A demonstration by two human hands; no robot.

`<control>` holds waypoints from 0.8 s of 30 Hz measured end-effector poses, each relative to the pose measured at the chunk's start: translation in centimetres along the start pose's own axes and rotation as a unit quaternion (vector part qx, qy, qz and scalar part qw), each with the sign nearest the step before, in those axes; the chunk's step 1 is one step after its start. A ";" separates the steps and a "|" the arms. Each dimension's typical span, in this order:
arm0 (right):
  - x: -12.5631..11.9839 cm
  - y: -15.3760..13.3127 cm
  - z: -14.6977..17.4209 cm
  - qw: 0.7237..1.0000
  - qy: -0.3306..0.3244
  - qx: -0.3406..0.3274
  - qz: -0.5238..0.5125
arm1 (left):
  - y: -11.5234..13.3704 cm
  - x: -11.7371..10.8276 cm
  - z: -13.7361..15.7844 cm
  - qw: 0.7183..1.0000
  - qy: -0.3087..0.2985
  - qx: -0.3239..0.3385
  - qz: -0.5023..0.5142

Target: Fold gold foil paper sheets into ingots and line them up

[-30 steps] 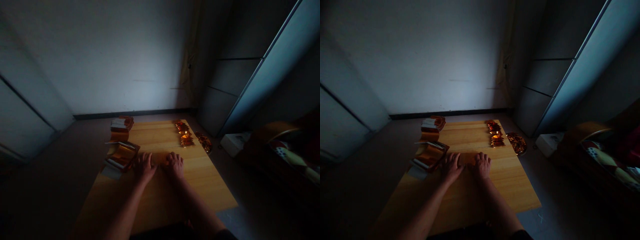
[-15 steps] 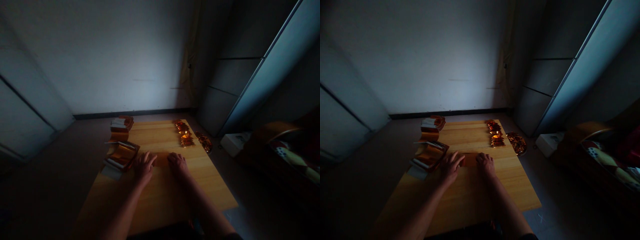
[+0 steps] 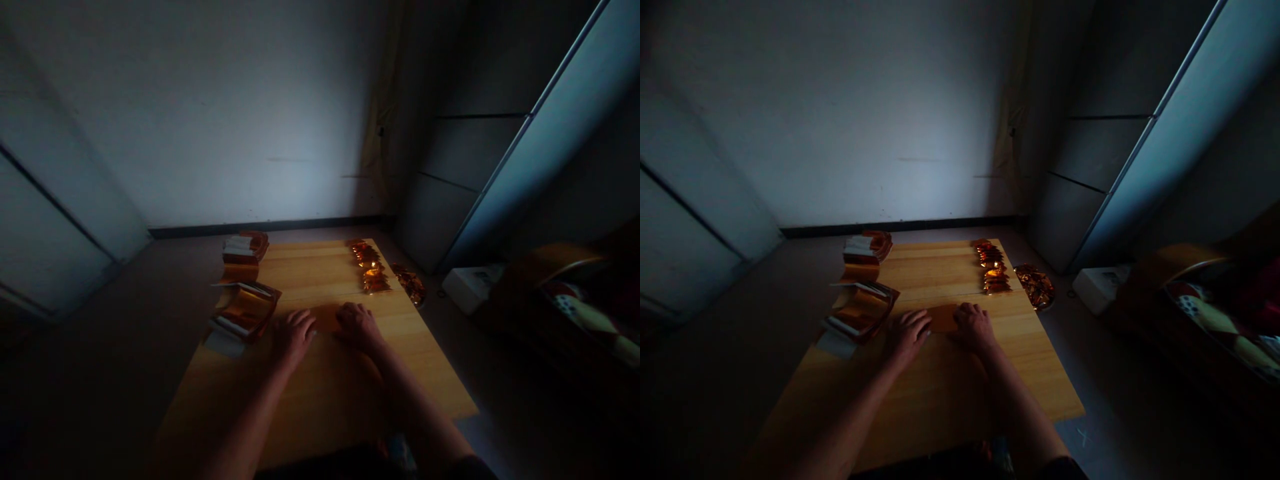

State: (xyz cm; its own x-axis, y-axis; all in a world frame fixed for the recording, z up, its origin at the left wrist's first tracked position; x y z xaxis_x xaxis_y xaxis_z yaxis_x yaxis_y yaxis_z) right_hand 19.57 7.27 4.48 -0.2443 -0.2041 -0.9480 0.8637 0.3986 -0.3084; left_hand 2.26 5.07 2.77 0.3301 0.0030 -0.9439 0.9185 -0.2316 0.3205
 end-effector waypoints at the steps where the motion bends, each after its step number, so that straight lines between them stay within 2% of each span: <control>1: 0.0 0.1 -0.1 1.000 -0.003 -0.003 -0.005 | 0.0 0.0 0.0 1.000 -0.003 0.002 -0.001; 9: 0.4 0.9 -1.0 1.000 0.004 -0.017 -0.010 | -0.2 -0.4 -0.2 0.999 -0.033 0.010 -0.017; 24: 0.3 1.1 -1.5 1.000 0.019 0.009 -0.023 | 0.3 -0.6 -0.6 1.000 -0.006 -0.002 -0.019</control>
State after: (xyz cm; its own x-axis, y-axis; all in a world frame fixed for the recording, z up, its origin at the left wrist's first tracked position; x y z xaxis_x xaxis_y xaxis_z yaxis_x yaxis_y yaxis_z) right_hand 19.76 8.99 3.71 -0.2997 -0.1869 -0.9356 0.8592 0.3733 -0.3498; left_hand 2.45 5.63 3.43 0.2928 0.0003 -0.9562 0.9309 -0.2283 0.2850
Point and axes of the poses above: each hand's wrist, its own z-axis away from the middle knuckle, its own x-axis out of the palm, y = z × x, the point moved 6 cm from there along -z, towards the middle knuckle, and after that the axes turned 10 degrees about -y, right-handed, at the moved point
